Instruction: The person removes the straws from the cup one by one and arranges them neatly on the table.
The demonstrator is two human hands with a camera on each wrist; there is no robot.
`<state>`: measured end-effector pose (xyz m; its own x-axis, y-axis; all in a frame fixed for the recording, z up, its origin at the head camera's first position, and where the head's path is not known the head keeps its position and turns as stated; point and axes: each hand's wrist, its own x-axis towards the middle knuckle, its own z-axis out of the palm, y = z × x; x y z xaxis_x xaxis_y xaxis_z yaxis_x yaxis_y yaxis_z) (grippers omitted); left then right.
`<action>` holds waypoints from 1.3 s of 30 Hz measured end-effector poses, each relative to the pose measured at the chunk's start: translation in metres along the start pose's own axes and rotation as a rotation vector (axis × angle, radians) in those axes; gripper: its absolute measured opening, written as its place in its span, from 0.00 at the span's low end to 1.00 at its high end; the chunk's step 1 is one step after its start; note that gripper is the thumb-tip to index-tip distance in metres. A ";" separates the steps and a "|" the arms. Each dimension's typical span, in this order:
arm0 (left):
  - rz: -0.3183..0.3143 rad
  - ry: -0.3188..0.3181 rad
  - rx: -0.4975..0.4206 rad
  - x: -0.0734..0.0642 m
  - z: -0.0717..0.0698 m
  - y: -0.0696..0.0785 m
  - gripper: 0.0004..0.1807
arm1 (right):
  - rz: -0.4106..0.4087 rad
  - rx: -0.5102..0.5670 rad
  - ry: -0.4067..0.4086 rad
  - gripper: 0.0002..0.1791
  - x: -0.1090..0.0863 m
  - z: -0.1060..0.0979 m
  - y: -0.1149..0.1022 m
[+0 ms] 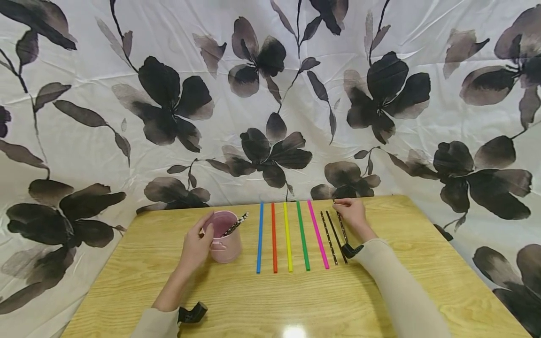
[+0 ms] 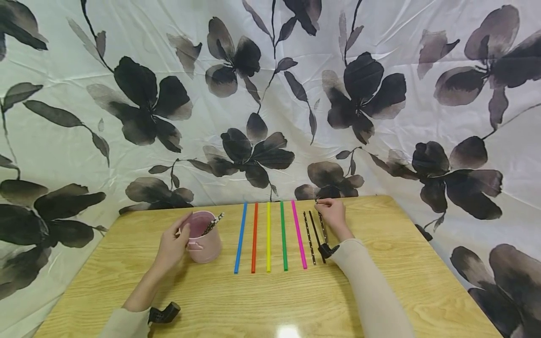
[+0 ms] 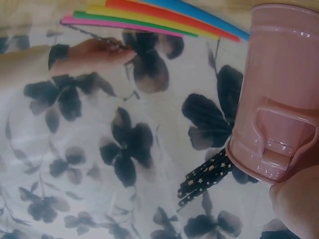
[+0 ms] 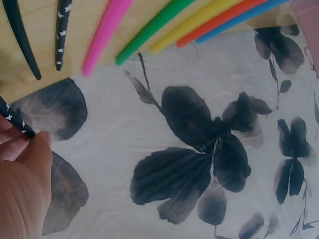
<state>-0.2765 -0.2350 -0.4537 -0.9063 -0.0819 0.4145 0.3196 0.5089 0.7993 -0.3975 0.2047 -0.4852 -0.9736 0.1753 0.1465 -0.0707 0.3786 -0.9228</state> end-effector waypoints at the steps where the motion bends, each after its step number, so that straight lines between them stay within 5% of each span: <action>1: -0.002 -0.005 -0.007 -0.001 -0.001 0.003 0.20 | 0.003 -0.005 -0.001 0.14 0.001 0.000 0.002; 8: -0.007 -0.017 -0.059 -0.007 -0.004 0.025 0.20 | 0.039 -0.078 0.006 0.13 0.001 0.001 0.011; 15: -0.014 -0.010 -0.016 -0.003 0.001 0.002 0.20 | 0.033 -0.148 -0.010 0.11 -0.001 0.000 0.015; 22: -0.028 -0.012 -0.057 -0.007 -0.004 0.029 0.20 | 0.033 -0.208 0.011 0.11 0.000 0.001 0.016; 28: -0.010 -0.009 -0.038 0.001 0.001 -0.001 0.20 | 0.029 -0.205 0.001 0.10 0.002 0.001 0.019; 39: -0.031 0.017 0.005 0.000 0.003 -0.007 0.20 | 0.010 -0.257 -0.038 0.12 0.000 0.001 0.019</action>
<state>-0.2790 -0.2360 -0.4604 -0.9107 -0.1123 0.3975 0.2903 0.5106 0.8093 -0.3996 0.2106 -0.5032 -0.9817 0.1481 0.1200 -0.0082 0.5961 -0.8028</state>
